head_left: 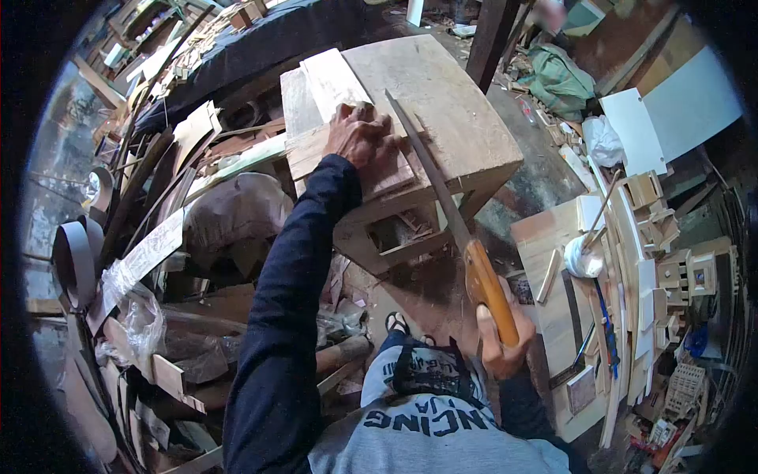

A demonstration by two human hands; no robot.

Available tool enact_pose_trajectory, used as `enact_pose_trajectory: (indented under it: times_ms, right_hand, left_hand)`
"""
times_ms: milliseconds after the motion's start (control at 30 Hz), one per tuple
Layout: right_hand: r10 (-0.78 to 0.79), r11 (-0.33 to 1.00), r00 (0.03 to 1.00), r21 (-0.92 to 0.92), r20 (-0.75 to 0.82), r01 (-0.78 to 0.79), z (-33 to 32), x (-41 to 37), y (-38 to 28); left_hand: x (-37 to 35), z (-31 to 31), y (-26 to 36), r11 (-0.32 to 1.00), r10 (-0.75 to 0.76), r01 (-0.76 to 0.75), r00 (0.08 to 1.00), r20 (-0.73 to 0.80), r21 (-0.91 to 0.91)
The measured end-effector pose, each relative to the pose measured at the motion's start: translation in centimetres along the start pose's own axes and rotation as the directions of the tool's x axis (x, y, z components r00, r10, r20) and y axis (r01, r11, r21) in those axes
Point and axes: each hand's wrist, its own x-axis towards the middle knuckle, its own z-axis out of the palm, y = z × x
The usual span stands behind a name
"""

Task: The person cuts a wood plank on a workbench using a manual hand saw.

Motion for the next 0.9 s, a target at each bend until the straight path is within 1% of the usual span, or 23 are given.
enact_pose_trajectory:
  times_ms: [67,100,133,167,200,233,300,367,400,433,500,533,567,600,633,667,767,800,867,900]
  right_hand:
    - [0.081,0.995,0.997,0.050,-0.012,-0.081,0.0,0.1,-1.5]
    - [0.106,0.990,0.994,0.098,-0.004,-0.106,1.2,1.8,-1.2]
    - [0.134,0.981,0.991,0.144,-0.001,-0.132,3.0,4.7,-0.5]
    - [0.100,0.982,0.995,0.164,-0.001,-0.098,4.6,7.5,0.2]
    - [0.094,0.978,0.995,0.186,0.022,-0.096,6.2,9.8,1.1]
    - [0.050,0.989,0.998,0.137,0.032,-0.054,6.8,10.8,1.6]
    - [0.131,0.970,0.990,0.200,0.058,-0.140,5.2,8.9,0.1]
    - [0.086,0.989,0.996,0.116,0.011,-0.087,2.3,4.0,-0.3]
    - [0.135,0.984,0.989,0.106,0.051,-0.140,0.2,1.4,-1.2]
    - [0.175,0.978,0.980,0.096,0.090,-0.184,-1.2,0.4,-2.0]
    - [0.149,0.983,0.986,0.093,0.078,-0.156,-0.6,1.3,-2.3]
    - [0.142,0.985,0.987,0.088,0.070,-0.148,-0.2,1.9,-2.4]
    - [0.142,0.983,0.989,0.113,0.040,-0.146,1.7,4.6,-1.9]
    - [0.138,0.976,0.988,0.164,0.062,-0.147,3.4,7.5,-1.0]
    - [0.192,0.967,0.972,0.143,0.133,-0.211,5.3,10.2,0.3]
    - [0.051,0.979,0.997,0.194,0.053,-0.061,6.9,12.5,0.8]
    - [0.141,0.965,0.984,0.205,0.104,-0.160,5.9,10.2,0.8]
    - [0.124,0.978,0.990,0.159,0.062,-0.132,4.2,8.2,-0.9]
    - [0.110,0.988,0.992,0.105,0.058,-0.115,0.9,2.9,-1.8]
    - [0.127,0.977,0.987,0.161,0.094,-0.141,-0.5,1.7,-2.3]
  left_hand:
    - [-0.3,0.6,-0.4,1.000,-0.002,0.003,1.000,-0.023,0.018]
    - [-0.2,0.7,-0.4,1.000,0.002,-0.001,0.999,-0.038,0.026]
    - [-0.2,0.6,-0.2,1.000,0.006,-0.006,1.000,-0.019,0.030]
    - [-0.3,0.3,0.0,0.999,0.011,-0.011,1.000,-0.001,0.036]
    - [-0.3,0.0,0.1,0.999,0.014,-0.015,1.000,0.017,0.049]
    - [-0.4,-0.3,0.1,0.999,0.001,-0.002,1.000,0.021,0.050]
    - [-0.3,-0.3,0.2,0.999,-0.019,0.018,0.999,0.029,0.032]
    - [0.2,0.6,-0.6,1.000,-0.008,0.008,1.000,0.028,0.004]
    - [0.2,0.9,-1.1,1.000,-0.008,0.008,1.000,0.030,-0.006]
    - [0.6,0.8,-1.2,1.000,-0.004,0.004,1.000,0.029,0.000]
    - [0.0,0.8,-0.9,1.000,-0.004,0.003,0.999,0.053,0.013]
    - [0.1,-0.5,0.0,0.999,-0.039,0.038,0.995,0.094,0.006]
    - [-0.2,-0.8,0.5,1.000,-0.017,0.016,0.999,0.049,0.013]
    - [-0.1,-1.1,1.0,1.000,0.013,-0.013,1.000,-0.004,0.022]
    - [-0.1,-1.0,1.2,0.999,0.040,-0.038,0.998,-0.054,0.033]
    - [-0.2,-0.6,0.7,0.997,0.070,-0.069,0.995,-0.075,0.020]
    - [-0.1,-1.3,0.9,0.995,0.076,-0.080,0.995,-0.065,-0.059]
    - [0.3,-1.1,0.6,0.998,0.055,-0.055,0.998,0.005,-0.043]
    - [0.7,-0.3,-0.5,1.000,0.001,0.000,0.990,0.143,-0.003]
    - [0.9,-0.1,-0.6,1.000,-0.018,0.019,0.994,0.105,-0.005]
